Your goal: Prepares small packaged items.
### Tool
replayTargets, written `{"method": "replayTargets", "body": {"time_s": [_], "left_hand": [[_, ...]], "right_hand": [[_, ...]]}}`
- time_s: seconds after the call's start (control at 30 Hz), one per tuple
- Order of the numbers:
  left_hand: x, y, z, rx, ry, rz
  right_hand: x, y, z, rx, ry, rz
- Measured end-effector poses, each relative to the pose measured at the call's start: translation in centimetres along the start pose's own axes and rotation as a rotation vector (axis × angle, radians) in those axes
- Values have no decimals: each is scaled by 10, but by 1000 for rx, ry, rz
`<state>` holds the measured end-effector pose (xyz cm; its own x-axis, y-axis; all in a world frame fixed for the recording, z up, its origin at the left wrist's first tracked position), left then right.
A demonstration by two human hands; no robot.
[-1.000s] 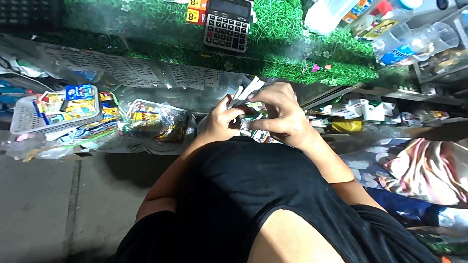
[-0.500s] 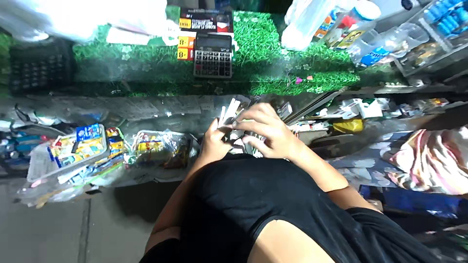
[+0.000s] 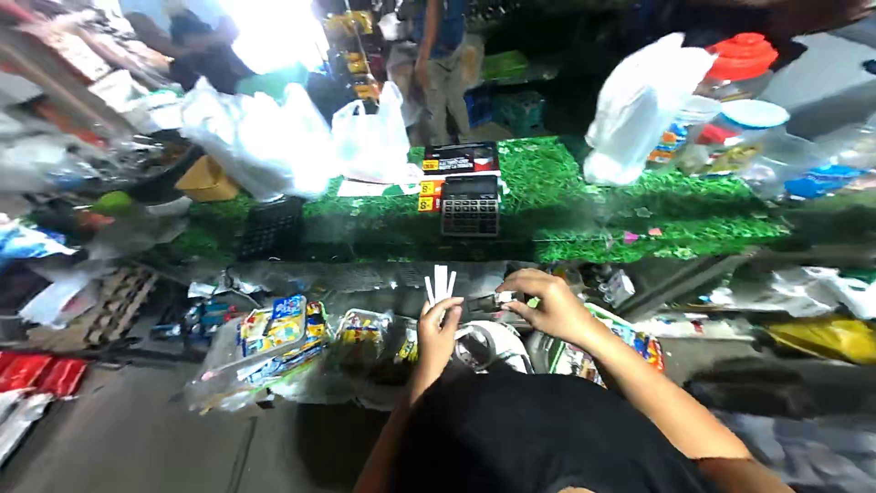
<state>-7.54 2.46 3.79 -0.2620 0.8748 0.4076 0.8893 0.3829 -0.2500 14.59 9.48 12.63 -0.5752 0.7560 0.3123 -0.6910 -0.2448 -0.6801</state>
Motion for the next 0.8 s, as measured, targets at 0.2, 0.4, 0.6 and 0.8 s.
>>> {"method": "replayTargets", "body": {"time_s": [0.2, 0.4, 0.6, 0.8], "left_hand": [[-9, -35, 15, -255, -338, -129], [-21, -60, 14, -279, -379, -30], [-25, -82, 13, -313, -408, 45], [-14, -75, 16, -291, -422, 291]], "right_hand": [[92, 23, 9, -49, -10, -47], [211, 83, -2, -355, -101, -114], [204, 134, 0, -102, 61, -77], [114, 130, 33, 604, 427, 633]]}}
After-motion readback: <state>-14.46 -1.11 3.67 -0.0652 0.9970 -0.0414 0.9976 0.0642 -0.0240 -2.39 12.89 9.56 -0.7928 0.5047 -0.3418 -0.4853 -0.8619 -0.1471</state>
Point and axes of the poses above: each hand's wrist, its own x-axis towards the middle knuckle, its own y-axis out of the palm, z = x × y, the point moved 3 cm from there along x, towards the middle knuckle, and after that the axes turned 4 degrees about y, right-handed, at the moved point
